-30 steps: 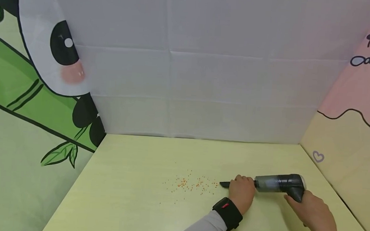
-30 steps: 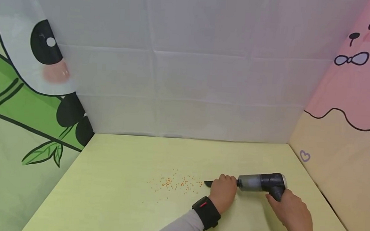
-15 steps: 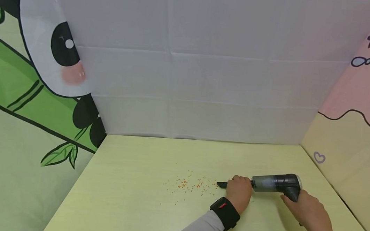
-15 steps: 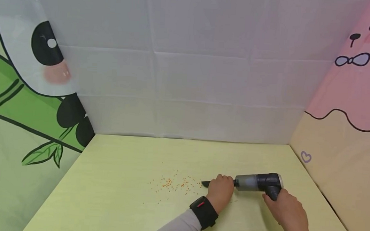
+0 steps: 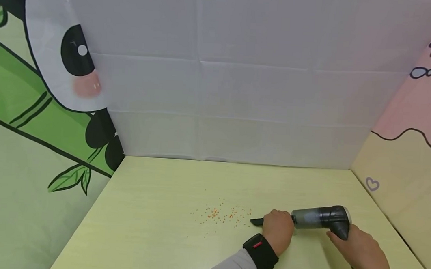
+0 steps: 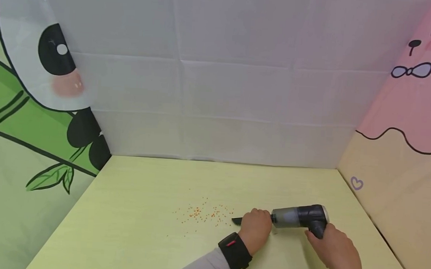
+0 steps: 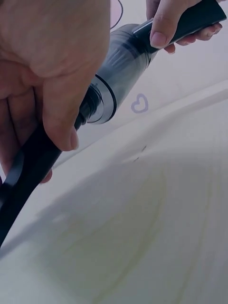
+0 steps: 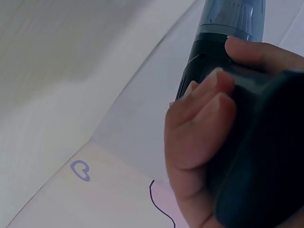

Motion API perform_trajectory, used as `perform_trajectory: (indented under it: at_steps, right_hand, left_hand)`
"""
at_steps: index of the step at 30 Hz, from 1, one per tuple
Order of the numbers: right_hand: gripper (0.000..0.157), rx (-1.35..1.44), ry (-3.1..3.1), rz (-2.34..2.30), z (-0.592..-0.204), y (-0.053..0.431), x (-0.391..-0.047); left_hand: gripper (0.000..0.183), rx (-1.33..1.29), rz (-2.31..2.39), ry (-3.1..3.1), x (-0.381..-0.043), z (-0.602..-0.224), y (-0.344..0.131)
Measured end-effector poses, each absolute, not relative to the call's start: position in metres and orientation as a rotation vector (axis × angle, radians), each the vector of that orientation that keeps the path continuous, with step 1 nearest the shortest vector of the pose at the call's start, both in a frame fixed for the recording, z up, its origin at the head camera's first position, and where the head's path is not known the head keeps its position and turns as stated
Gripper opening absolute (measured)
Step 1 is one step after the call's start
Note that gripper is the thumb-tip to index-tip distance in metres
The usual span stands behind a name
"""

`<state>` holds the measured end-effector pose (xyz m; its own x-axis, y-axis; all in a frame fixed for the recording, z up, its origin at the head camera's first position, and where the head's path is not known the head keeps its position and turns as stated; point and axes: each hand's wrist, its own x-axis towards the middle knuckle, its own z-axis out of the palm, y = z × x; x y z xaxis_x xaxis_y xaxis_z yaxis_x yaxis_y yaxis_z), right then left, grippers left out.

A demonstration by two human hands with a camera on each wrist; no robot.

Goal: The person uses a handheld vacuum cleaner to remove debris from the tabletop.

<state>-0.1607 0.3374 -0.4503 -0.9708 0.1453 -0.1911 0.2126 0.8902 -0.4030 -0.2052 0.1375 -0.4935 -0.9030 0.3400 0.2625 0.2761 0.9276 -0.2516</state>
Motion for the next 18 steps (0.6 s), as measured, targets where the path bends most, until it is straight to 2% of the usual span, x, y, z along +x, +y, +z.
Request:
perform_trajectory:
  at_steps: [11, 18]
  right_hand:
    - [0.058, 0.236, 2.905, -0.648, -0.448, 0.332, -0.156]
    - [0.059, 0.268, 2.929, -0.630, -0.446, 0.337, -0.159]
  left_hand:
    - [0.024, -0.495, 0.271, -2.843, -0.198, -0.484, 0.132]
    - [0.021, -0.560, 0.273, -2.741, -0.211, -0.493, 0.135]
